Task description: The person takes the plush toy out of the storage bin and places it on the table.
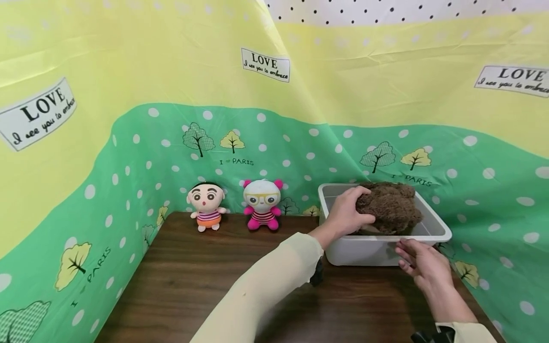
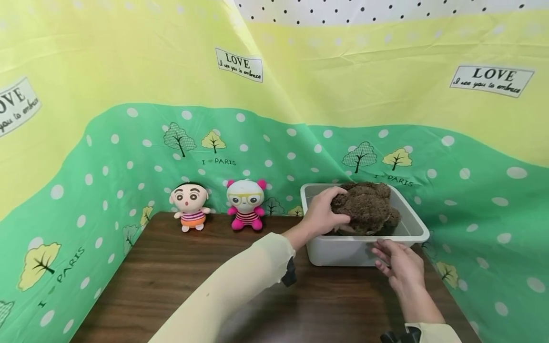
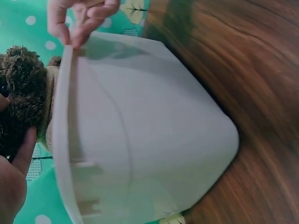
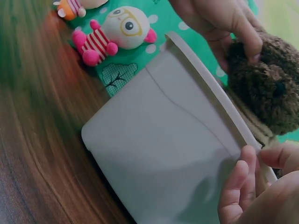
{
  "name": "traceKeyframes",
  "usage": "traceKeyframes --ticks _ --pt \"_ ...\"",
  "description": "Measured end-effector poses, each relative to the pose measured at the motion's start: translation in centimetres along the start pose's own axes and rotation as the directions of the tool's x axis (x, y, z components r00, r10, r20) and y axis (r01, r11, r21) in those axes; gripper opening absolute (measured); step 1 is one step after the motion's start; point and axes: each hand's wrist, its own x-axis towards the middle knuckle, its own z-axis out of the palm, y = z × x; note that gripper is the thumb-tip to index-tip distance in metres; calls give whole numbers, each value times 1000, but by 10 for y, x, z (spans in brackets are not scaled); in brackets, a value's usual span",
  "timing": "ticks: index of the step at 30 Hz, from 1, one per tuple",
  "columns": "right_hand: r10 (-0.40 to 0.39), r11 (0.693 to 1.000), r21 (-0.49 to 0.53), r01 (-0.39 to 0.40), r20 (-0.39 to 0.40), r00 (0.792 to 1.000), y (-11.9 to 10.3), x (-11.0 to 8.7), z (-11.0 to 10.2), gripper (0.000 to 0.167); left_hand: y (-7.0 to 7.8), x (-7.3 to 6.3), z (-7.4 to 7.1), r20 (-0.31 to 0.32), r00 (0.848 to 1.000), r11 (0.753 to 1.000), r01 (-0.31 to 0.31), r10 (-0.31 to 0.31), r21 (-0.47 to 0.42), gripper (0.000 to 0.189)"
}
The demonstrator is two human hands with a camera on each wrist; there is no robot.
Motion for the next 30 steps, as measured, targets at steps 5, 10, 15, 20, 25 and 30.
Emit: traceKeyframes --ticks 5,10,15,20,25,30 --pt "12 1000 -16 -12 5 1000 1 0 -1 29 14 7 -6 -31 999 999 10 -12 -53 52" --pt "13 1000 -13 -13 -9 1000 1 0 0 27 27 16 -19 -77 996 989 36 -47 -143 51" --pt "-4 1000 -4 4 16 1000 -1 0 -1 26 37 22 -36 -134 986 976 70 -99 -205 51" --pt "-17 1000 1 17 42 999 0 1 0 27 41 24 -54 -142 981 957 92 -135 -276 53" --pt "-12 1000 8 12 30 999 1 1 0 26 44 24 -67 -148 980 947 78 -129 -311 52" --pt "-12 1000 16 12 27 1000 1 2 -1 25 50 24 -77 -158 984 953 34 -85 -301 50"
